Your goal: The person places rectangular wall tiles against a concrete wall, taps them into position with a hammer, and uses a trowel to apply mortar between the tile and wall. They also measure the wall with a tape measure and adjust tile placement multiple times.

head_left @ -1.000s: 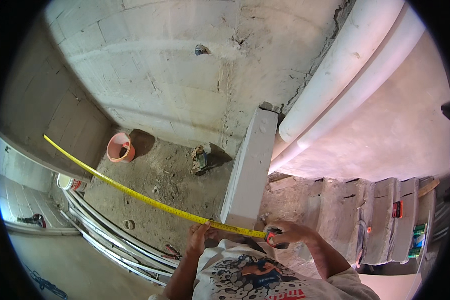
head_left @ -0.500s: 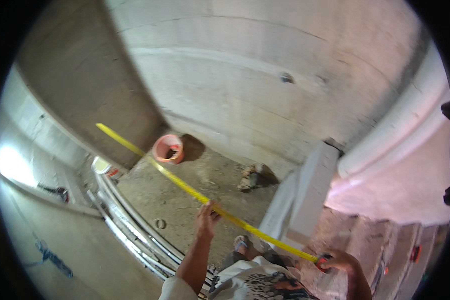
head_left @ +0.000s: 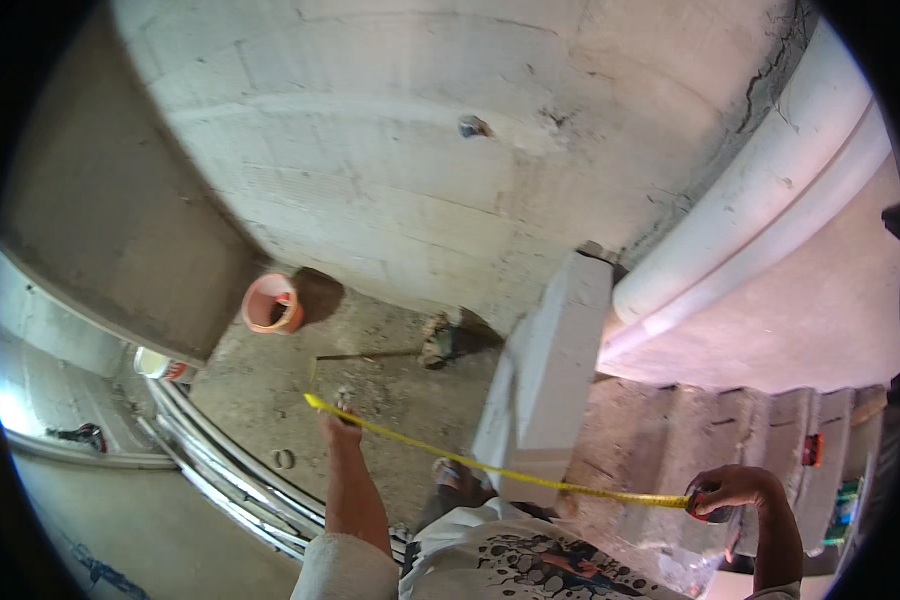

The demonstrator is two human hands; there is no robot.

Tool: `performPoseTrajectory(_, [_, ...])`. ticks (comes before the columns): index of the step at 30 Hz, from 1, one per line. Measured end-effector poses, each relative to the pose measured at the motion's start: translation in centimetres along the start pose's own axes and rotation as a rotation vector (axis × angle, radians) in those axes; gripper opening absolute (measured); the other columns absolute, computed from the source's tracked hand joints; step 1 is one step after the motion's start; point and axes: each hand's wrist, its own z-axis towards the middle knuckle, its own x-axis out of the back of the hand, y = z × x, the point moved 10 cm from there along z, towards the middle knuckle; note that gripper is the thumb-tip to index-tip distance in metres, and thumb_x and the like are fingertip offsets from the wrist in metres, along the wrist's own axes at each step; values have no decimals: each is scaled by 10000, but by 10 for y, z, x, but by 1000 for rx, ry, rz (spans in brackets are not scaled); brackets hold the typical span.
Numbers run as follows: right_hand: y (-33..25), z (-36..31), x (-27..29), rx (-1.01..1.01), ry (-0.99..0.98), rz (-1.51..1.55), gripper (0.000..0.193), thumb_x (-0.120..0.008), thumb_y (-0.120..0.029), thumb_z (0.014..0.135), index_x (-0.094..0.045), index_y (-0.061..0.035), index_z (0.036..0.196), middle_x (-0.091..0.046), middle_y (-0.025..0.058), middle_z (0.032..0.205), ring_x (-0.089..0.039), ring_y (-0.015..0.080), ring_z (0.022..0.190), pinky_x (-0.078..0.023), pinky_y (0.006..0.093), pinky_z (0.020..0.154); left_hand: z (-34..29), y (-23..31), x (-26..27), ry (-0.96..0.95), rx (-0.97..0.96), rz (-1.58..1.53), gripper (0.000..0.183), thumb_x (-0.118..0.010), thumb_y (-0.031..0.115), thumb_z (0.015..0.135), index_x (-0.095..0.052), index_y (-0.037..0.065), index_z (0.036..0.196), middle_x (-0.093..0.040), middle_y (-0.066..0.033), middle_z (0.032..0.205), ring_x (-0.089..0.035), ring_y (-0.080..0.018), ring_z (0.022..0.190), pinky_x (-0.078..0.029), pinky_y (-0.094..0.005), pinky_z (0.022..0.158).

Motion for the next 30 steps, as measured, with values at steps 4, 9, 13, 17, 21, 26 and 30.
performPoseTrajectory(4, [-4, -45, 0, -82, -181, -134, 564, -695, -492, 775, -637, -108, 1183, -687, 110, 1052, -648, 217, 972, -489, 340, 853, -31, -103, 125, 476, 96, -18, 471, -383, 532, 977, -463, 122, 760, -451, 4, 611, -466, -163, 538, -426, -304, 507])
performPoseTrajectory(9, [-9, -78, 21, -286, -232, -251, 568, -678, -509, 788, -638, -99, 1180, -674, 130, 1058, -639, 245, 986, -481, 344, 856, -51, -177, 115, 231, 321, -5, 430, -325, 477, 995, -503, 118, 840, -508, -31, 677, -531, -213, 597, -490, -354, 568])
performPoseTrajectory(13, [-17, -80, 24, -218, -205, -207, 596, -643, -555, 804, -636, -93, 1180, -667, 124, 1078, -638, 246, 983, -482, 345, 848, -39, -165, 80, 326, 273, 217, 395, -282, 419, 1008, -508, 102, 943, -562, -60, 796, -553, -221, 644, -500, -351, 574])
performPoseTrajectory(17, [-25, -74, 14, -1, -258, -153, 573, -634, -554, 825, -654, -92, 1163, -684, 118, 1047, -642, 240, 966, -481, 333, 843, -22, -139, 49, 229, 166, -131, 402, -307, 443, 1011, -496, 95, 943, -570, -73, 839, -538, -206, 656, -474, -332, 561])
performPoseTrajectory(21, [15, -79, 21, -243, -334, -212, 573, -673, -517, 805, -651, -74, 1168, -686, 112, 1044, -638, 221, 984, -477, 317, 853, -22, -110, 79, 270, 62, -152, 402, -374, 453, 1007, -507, 82, 930, -561, -69, 787, -532, -193, 644, -461, -322, 544])
performPoseTrajectory(26, [16, -97, 49, -246, -139, 120, 376, -678, -277, 767, -655, -27, 1047, -631, 47, 832, -576, 141, 722, -446, 276, 637, -23, -110, 111, 251, -81, -44, 281, -498, 370, 985, -548, 103, 915, -566, -51, 772, -538, -191, 618, -461, -316, 543])
performPoseTrajectory(30, [-3, -111, 79, -148, 53, 25, 300, -672, -233, 747, -672, -12, 950, -632, 53, 786, -582, 147, 674, -457, 279, 607, -36, -118, 143, 454, -143, 192, 201, -586, 291, 946, -586, 93, 912, -584, -50, 784, -560, -198, 638, -452, -323, 533])
